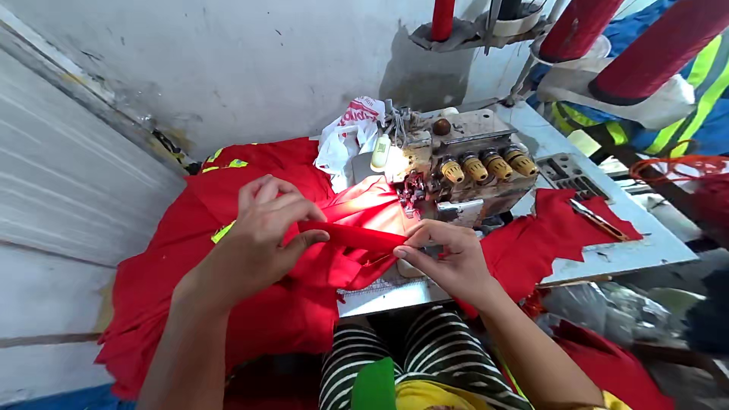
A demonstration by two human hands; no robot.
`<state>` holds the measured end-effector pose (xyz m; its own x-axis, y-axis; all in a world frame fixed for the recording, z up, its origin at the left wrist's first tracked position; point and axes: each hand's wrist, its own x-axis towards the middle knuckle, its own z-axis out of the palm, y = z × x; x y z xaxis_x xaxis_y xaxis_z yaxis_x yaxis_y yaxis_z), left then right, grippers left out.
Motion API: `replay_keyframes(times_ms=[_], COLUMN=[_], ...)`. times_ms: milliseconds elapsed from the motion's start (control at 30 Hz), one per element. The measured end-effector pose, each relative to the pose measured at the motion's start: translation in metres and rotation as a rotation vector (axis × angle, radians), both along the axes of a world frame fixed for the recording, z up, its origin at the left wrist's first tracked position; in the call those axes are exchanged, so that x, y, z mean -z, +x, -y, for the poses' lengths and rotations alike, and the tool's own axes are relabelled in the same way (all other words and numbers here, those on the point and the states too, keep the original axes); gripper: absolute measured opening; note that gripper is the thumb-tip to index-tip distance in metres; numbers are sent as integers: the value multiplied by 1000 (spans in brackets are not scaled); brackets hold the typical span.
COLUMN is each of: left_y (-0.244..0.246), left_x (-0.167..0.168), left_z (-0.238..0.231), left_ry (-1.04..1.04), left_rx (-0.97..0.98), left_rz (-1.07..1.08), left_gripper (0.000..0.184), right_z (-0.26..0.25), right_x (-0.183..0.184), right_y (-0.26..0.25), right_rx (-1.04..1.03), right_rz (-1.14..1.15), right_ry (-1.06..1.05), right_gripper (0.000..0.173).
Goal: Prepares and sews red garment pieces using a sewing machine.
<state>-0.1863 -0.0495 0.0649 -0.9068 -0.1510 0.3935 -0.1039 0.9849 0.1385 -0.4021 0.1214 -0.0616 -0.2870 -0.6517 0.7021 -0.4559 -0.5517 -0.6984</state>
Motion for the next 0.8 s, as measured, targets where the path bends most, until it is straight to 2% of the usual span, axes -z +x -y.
replay_keyframes(times_ms=[33, 100, 167, 233, 267, 333, 400, 433, 467, 533, 633, 700, 800], left_y=[1, 1, -6, -19, -24, -33, -34, -35, -36, -39, -35, -37, -44], left_x=[0, 1, 24, 65, 87, 119, 128, 125, 121, 111, 107, 114, 129], left_z=[-4, -20, -48, -81, -99, -135, -158, -162, -163, -162, -152, -136, -80], left_ry=[47, 189, 332, 471, 608, 1092, 1699, 1890, 1970, 1899, 1558, 1160, 394], left_rx=[61, 151, 154, 85, 58, 78, 137, 111, 90, 58, 115, 72, -106], left_rz=[-25, -32, -108, -305, -451, -670, -664, -616, -596, -653, -636, -577, -615], left_gripper=[26, 24, 26, 26, 25, 23, 32, 33, 29, 13, 13, 23, 39], right_z=[0, -4, -18, -40, -50, -65, -79, -86, -92, -100, -99, -95, -104], right_x=[-3, -15, -35, -48, -45, -23, 4, 15, 24, 36, 28, 16, 0], right_y=[1, 5, 22, 44, 53, 61, 67, 70, 74, 82, 84, 82, 80], right_rx=[-1, -76, -156, -150, -125, -56, -9, 0, 10, 56, 89, 86, 60], right_rz=[-33, -88, -120, -148, -144, -118, -73, -45, -10, 79, 193, 159, 75], right_ry=[36, 127, 102, -83, -176, -254, -233, -216, -189, -116, 17, 8, -17], right_gripper=[22, 38, 44, 24, 15, 11, 16, 18, 21, 29, 42, 38, 35])
